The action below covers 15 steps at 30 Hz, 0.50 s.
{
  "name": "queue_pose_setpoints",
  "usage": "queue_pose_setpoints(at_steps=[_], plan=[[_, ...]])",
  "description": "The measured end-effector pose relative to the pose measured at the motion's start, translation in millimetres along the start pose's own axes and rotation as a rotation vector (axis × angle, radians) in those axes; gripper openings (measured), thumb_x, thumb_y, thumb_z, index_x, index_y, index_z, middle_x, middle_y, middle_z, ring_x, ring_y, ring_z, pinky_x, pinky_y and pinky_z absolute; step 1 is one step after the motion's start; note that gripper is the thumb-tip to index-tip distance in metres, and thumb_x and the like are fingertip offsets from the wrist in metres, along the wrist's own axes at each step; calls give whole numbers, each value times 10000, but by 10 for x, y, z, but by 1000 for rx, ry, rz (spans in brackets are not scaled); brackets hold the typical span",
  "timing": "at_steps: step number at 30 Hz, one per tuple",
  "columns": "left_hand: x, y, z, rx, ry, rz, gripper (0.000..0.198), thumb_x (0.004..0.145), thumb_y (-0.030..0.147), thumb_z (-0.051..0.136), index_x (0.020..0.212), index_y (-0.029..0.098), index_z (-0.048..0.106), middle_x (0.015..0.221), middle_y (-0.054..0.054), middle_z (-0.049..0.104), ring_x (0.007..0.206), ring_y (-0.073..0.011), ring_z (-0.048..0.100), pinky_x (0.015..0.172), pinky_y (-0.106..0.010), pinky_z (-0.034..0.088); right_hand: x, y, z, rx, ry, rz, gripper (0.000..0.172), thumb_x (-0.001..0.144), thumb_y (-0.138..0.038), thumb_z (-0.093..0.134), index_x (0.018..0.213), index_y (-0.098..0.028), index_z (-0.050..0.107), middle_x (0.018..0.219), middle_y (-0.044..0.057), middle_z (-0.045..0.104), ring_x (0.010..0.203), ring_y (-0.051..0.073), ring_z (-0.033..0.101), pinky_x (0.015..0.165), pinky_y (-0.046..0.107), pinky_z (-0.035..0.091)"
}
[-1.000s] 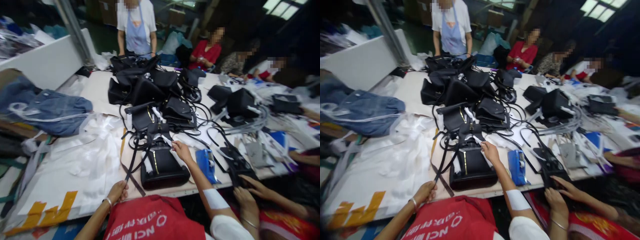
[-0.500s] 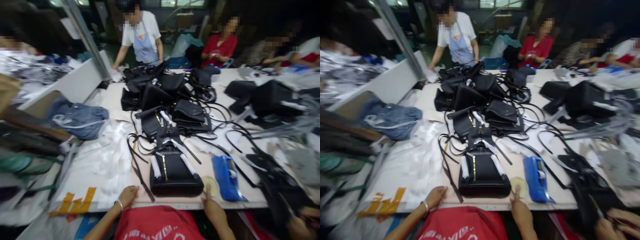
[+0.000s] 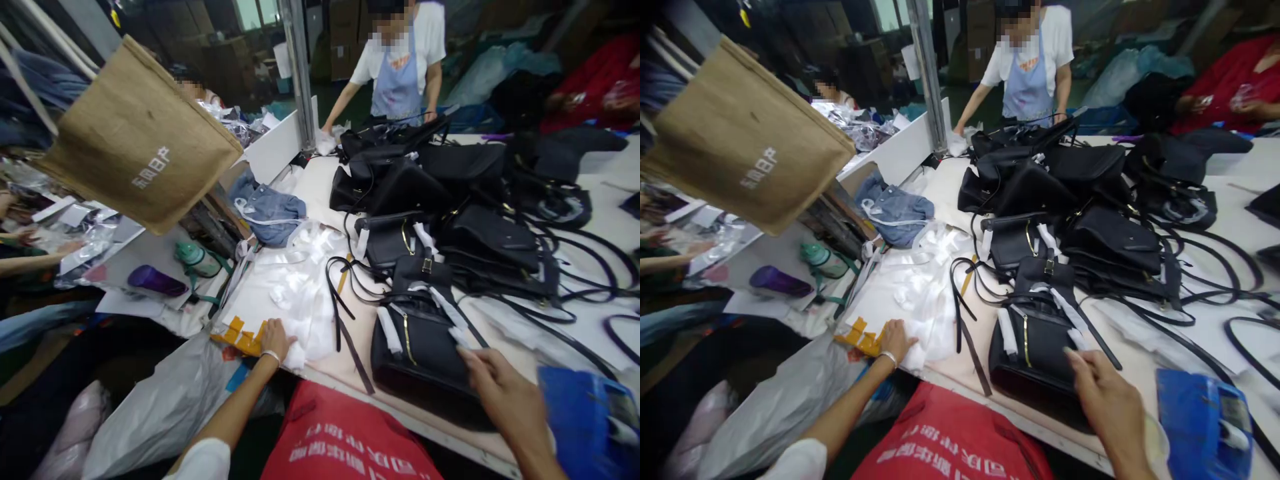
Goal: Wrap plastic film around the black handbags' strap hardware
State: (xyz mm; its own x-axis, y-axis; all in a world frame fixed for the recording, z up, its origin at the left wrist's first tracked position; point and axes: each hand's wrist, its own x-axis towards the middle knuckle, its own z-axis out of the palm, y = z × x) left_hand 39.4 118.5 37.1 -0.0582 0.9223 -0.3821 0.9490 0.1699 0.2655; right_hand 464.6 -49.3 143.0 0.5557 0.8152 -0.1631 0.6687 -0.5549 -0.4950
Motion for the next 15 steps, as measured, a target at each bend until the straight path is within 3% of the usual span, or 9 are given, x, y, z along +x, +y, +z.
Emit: queue_pose_setpoints(at_steps=[3,6,10,13,15], plan=[[252,-98,-14,-37,-100,11,403,733,353,665,1018,120,500,1059,-164,610,1038,-273,560,832,-316,373,-13,-1053,598,98,-204,-200,447,847,-624,359,711,-242,546,554,11,576,544,186,557,545,269,363],[444,-235,-99,-113,-167,7,348,749,425,638,917,140,531,928,-119,653,878,-221,612,702,-270,383,-122,-1684,1289,95,-409,-353,459,868,-594,363,655,-221,526,539,2,576,543,165,551,521,235,327],[537,-387,-199,-282,-193,-19,374,737,467,636,903,151,526,927,-100,659,844,-204,613,670,-258,382,-238,-2054,1915,124,-708,-356,449,892,-553,360,686,-202,548,530,-8,587,460,125,529,496,221,319],[508,-409,-213,-468,-178,-56,436,736,530,611,944,163,503,996,-121,636,967,-238,580,729,-274,379,-290,-2179,2145,226,-734,-306,363,878,-526,430,808,-193,554,626,-8,616,511,116,561,528,219,358],[455,-364,-200,-622,-191,-107,418,763,565,552,890,170,504,929,-115,631,949,-244,579,722,-285,382,-328,-2228,2244,309,-721,-270,322,843,-503,513,932,-195,541,720,-2,625,575,120,585,551,220,386]])
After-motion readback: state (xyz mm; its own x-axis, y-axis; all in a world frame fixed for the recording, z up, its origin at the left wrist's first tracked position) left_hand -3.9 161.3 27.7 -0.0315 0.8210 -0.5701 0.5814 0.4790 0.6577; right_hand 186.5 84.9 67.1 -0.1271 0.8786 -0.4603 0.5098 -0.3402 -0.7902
